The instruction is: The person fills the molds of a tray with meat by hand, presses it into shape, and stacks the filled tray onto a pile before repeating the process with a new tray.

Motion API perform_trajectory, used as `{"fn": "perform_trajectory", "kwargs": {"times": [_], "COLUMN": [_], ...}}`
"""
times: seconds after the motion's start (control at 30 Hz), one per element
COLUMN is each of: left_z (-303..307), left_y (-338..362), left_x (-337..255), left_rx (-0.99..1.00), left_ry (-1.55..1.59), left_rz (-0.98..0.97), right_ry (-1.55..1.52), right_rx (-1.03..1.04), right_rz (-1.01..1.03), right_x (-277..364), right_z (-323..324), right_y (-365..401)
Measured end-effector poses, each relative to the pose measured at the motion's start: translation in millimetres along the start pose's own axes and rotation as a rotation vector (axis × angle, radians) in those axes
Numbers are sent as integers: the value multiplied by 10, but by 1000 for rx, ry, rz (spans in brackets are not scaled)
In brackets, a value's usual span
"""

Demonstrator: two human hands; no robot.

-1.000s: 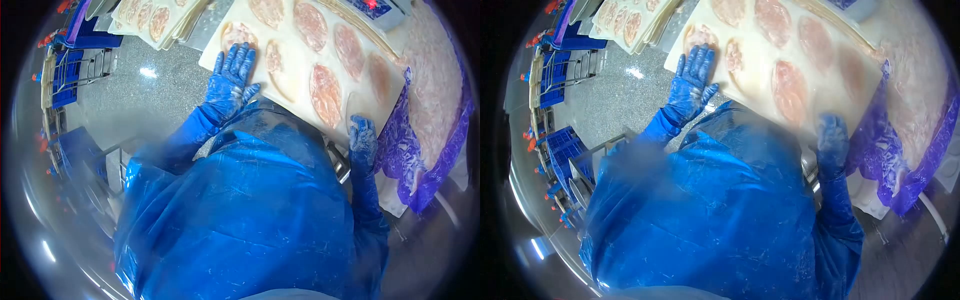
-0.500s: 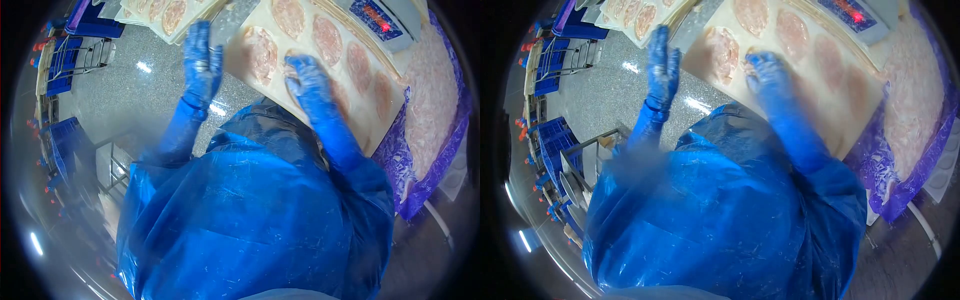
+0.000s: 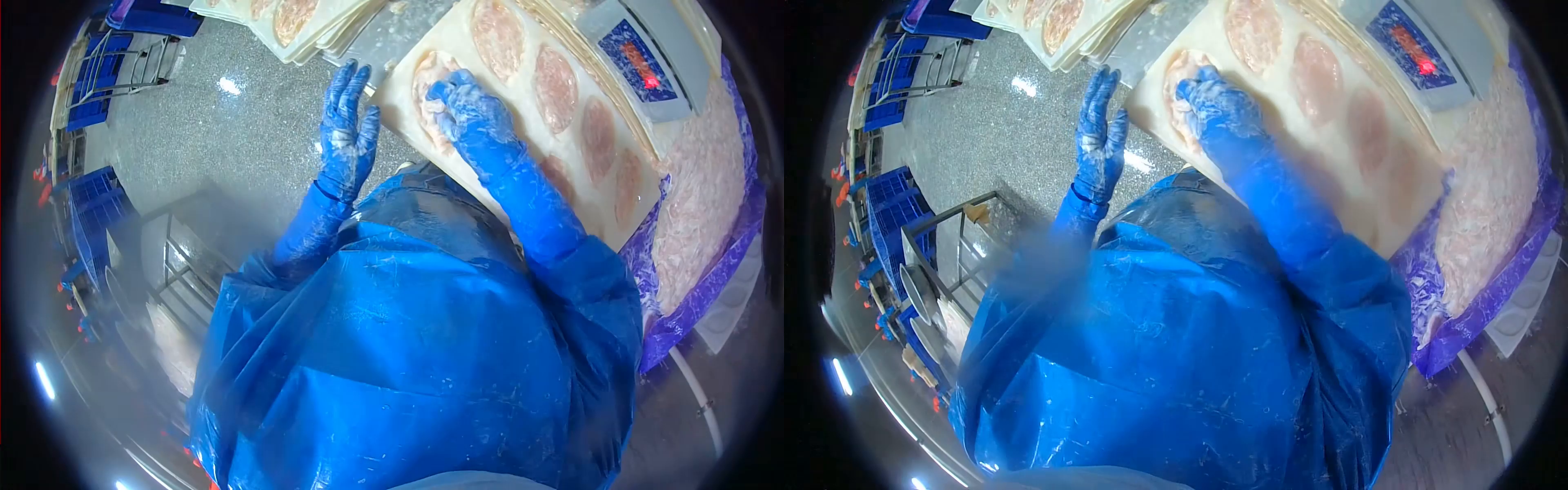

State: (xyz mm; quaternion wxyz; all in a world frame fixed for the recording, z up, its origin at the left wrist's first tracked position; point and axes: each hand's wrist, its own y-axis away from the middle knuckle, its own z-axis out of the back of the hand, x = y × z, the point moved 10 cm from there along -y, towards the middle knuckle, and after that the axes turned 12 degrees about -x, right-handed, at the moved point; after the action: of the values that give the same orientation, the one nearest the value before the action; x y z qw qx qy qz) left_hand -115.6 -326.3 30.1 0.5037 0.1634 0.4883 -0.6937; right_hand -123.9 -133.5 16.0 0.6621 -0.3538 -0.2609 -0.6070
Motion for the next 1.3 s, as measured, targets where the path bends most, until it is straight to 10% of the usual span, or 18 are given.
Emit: {"fn": "perform_trajectory", "kwargs": {"times": [0.03, 0.07, 0.1, 0.17, 0.37, 0.57, 0.7, 0.73, 0.8, 0.9, 1.03, 1.2, 1.3], "left_z": [16, 50, 86, 103, -504, -549, -467, -493, -755, -1008, -1022, -958, -966], "left_y": [2, 0, -6, -53, 308, 369, 201, 145, 138, 211, 178, 113, 84], "left_x": [-29, -68, -82, -115, -702, -634, -723, -817, -883, -808, -816, -922, -1080], "left_rx": [-6, -24, -43, -52, 422, 426, 410, 403, 476, 517, 535, 445, 487], "left_ry": [-1, 15, 31, -41, -42, -46, 27, 5, -7, -102, -205, -158, -68], "left_rz": [4, -3, -6, -38, -422, -437, -301, -298, -289, -282, -267, -274, -289], "right_ry": [111, 158, 158, -325, -641, -319, -1104, -1075, -659, -248, 318, -703, -302], "right_rx": [149, -171, -158, 160, 88, 112, 141, 127, -543, -790, -312, -418, -458], "right_rz": [-122, 595, 602, -131, -298, -89, -209, -169, 88, 484, 325, 62, -168], "right_x": [-250, -2, 73, -181, -299, -26, -71, 156, 576, 743, -461, -619, -918], "right_z": [-262, -100, 40, 146, 358, 259, 949, 1177, 2124, 2654, 2047, 2103, 2202], "right_y": [-35, 67, 27, -182, -231, -150, -669, -853, -1103, -1588, -2208, -987, 349]}}
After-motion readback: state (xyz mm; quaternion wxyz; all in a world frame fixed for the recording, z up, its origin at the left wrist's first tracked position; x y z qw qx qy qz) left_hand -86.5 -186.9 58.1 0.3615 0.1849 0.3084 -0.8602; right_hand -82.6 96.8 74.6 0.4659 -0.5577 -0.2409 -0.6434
